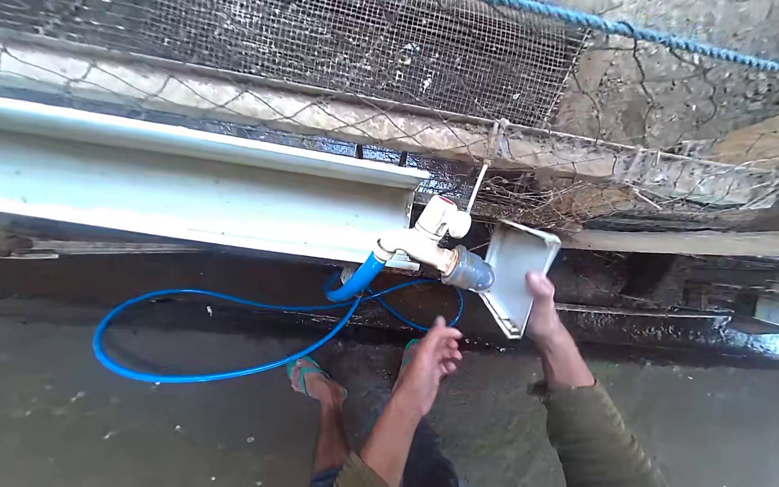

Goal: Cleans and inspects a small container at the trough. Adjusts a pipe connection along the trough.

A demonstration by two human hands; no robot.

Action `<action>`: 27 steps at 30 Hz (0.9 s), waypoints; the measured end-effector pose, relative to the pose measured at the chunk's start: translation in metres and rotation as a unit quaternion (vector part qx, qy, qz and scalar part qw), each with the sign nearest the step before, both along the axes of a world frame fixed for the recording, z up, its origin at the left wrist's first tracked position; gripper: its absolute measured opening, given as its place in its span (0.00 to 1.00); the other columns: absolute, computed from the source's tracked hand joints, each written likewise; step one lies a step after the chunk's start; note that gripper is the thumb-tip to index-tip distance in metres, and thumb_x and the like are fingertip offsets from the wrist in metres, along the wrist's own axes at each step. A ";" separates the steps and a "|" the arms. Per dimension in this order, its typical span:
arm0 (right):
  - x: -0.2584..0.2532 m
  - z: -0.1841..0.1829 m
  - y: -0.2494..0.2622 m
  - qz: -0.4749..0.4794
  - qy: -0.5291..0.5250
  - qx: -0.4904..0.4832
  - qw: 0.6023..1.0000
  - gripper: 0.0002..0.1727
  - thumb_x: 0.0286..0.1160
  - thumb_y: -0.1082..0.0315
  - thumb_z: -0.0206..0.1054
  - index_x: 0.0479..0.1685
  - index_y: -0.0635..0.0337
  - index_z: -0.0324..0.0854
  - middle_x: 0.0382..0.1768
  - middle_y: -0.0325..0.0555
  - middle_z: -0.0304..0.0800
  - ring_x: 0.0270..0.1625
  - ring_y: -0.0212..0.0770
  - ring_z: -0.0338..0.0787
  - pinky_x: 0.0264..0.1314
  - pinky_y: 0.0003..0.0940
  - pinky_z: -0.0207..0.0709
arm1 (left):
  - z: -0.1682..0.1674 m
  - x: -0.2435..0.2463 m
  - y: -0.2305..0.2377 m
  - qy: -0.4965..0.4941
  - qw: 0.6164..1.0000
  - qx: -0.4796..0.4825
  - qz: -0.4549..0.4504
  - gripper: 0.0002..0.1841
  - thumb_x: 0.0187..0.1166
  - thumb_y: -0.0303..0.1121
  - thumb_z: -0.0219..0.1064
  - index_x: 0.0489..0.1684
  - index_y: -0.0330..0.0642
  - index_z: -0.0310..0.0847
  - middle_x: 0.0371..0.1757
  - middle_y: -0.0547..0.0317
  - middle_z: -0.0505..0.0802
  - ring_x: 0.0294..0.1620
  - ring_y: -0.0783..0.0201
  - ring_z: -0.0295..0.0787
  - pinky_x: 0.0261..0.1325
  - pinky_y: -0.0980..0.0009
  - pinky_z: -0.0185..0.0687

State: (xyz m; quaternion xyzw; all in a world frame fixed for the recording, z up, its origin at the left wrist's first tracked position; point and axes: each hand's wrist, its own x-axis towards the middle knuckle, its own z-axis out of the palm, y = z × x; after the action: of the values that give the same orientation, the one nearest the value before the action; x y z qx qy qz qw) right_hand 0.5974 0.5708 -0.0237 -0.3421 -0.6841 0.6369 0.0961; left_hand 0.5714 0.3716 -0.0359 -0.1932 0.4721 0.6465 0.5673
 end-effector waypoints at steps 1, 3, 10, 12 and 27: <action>-0.015 0.008 0.010 0.025 -0.050 -0.041 0.998 0.51 0.57 0.19 0.64 0.64 0.58 0.73 0.42 0.25 0.92 0.46 0.20 0.91 0.53 0.23 0.88 | -0.007 -0.007 -0.002 0.036 0.999 -0.018 0.031 0.32 0.94 0.52 0.35 0.67 0.36 0.77 0.51 0.58 0.88 0.49 0.67 0.86 0.54 0.67 0.81; -0.045 0.011 0.023 0.099 -0.132 -0.088 0.982 0.46 0.70 0.25 0.54 0.69 0.59 0.76 0.45 0.36 0.92 0.47 0.28 0.91 0.55 0.31 0.88 | -0.021 -0.026 -0.001 0.089 0.991 -0.035 0.092 0.37 0.93 0.54 0.33 0.85 0.29 0.60 0.74 0.42 0.82 0.72 0.56 0.80 0.72 0.57 0.75; -0.122 -0.013 0.015 0.163 -0.155 -0.110 0.968 0.28 0.95 0.47 0.40 0.78 0.55 0.70 0.52 0.44 0.87 0.52 0.32 0.87 0.56 0.33 0.83 | -0.053 -0.068 0.025 0.103 0.957 0.033 0.271 0.38 0.86 0.48 0.53 0.90 0.32 0.48 0.89 0.43 0.64 0.88 0.57 0.60 0.89 0.57 0.57; -0.133 -0.007 0.006 0.148 -0.143 -0.119 0.971 0.26 0.97 0.52 0.38 0.81 0.55 0.64 0.49 0.41 0.85 0.47 0.27 0.86 0.52 0.28 0.83 | -0.051 -0.071 0.029 0.090 0.950 0.048 0.297 0.35 0.85 0.44 0.55 0.86 0.31 0.52 0.84 0.43 0.69 0.84 0.59 0.65 0.87 0.60 0.60; -0.130 -0.051 0.001 0.205 -0.109 -0.097 0.968 0.29 0.87 0.63 0.57 0.84 0.64 0.60 0.55 0.45 0.88 0.52 0.28 0.89 0.57 0.28 0.85 | -0.019 -0.081 0.040 0.095 0.935 0.012 0.340 0.24 0.80 0.31 0.59 0.71 0.24 0.68 0.70 0.43 0.80 0.71 0.63 0.74 0.77 0.65 0.67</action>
State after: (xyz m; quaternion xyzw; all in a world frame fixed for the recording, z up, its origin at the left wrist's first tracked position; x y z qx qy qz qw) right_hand 0.4673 0.5722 -0.0745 -0.2697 -0.6807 0.6655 -0.1448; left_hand 0.4908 0.4113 -0.0548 -0.2733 0.4224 0.8216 0.2681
